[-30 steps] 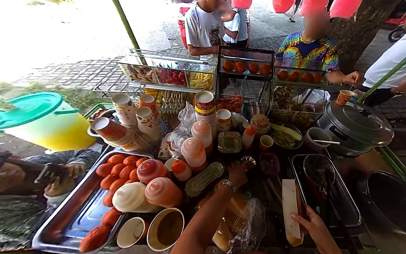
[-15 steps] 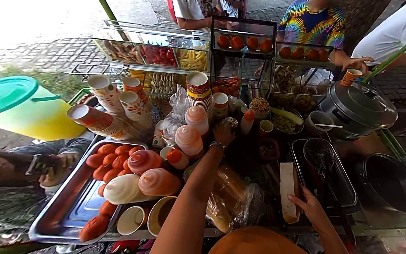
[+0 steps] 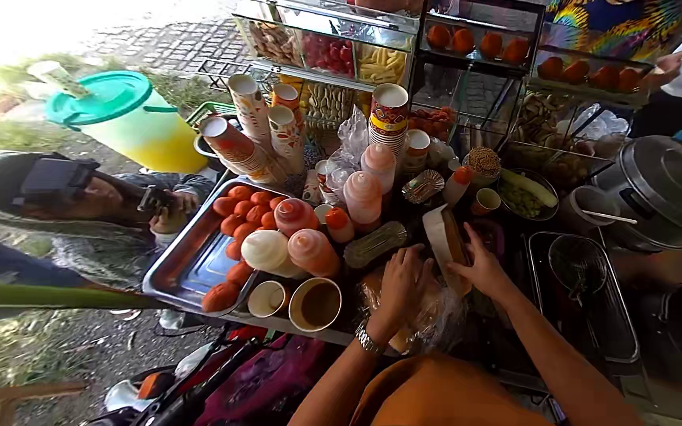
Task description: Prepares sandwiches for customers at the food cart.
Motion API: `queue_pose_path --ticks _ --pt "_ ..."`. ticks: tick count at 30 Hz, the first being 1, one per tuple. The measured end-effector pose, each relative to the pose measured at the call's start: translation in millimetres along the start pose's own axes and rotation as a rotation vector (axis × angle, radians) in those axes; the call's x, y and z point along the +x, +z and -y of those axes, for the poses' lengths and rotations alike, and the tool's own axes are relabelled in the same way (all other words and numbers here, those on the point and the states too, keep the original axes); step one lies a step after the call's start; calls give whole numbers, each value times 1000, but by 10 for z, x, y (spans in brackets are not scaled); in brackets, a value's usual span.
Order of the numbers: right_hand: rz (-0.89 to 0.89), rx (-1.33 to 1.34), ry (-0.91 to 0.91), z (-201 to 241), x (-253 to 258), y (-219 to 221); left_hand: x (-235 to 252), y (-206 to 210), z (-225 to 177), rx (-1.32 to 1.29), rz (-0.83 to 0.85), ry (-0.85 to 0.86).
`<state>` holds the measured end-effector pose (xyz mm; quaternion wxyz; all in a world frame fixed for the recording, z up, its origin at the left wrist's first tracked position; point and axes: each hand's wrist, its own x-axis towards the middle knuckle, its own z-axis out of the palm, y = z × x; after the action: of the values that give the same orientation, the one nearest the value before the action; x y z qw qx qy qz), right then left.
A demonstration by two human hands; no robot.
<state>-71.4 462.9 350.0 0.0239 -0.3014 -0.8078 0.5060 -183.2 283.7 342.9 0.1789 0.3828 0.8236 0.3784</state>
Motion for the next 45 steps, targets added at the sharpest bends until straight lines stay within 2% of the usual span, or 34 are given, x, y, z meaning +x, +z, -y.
queue_pose_path --ticks 4,8,13,16,18,21,23,27,29,31,35,39,42,45 --pt "252 -443 -223 434 496 200 -435 -230 272 29 -76 -95" --pt "371 -679 -448 691 891 580 -796 -353 484 52 -138 -138" --pt "401 -767 -488 557 1233 978 -1090 -362 670 33 -215 -132" --pt "256 -809 -518 397 1230 1106 -1207 -374 733 45 -203 -138" --pt "181 -797 -513 417 1140 1082 -1257 -380 762 42 -165 -150" --pt "165 -743 -422 569 939 951 -1332 -388 813 21 -69 -172" --pt "82 -681 -449 553 750 856 -1399 -395 859 -20 13 -227" --pt "-3 -542 -491 297 306 635 -1585 -403 1041 -181 130 -423" --pt "-44 -474 -478 82 33 556 -1679 -413 1187 -216 117 -484" --pt "-159 -364 -443 -185 -256 487 -1722 -425 1301 -241 93 -504" --pt "-412 -167 -92 -779 -801 275 -1676 -431 1317 -269 119 -447" --pt "-439 -242 266 -1322 -1180 199 -1534 -408 1147 -287 228 -333" --pt "-414 -202 313 -1421 -1356 285 -1441 -377 1067 -334 256 -332" --pt "-480 -141 202 -1381 -1419 415 -1440 -349 1015 -665 158 -552"
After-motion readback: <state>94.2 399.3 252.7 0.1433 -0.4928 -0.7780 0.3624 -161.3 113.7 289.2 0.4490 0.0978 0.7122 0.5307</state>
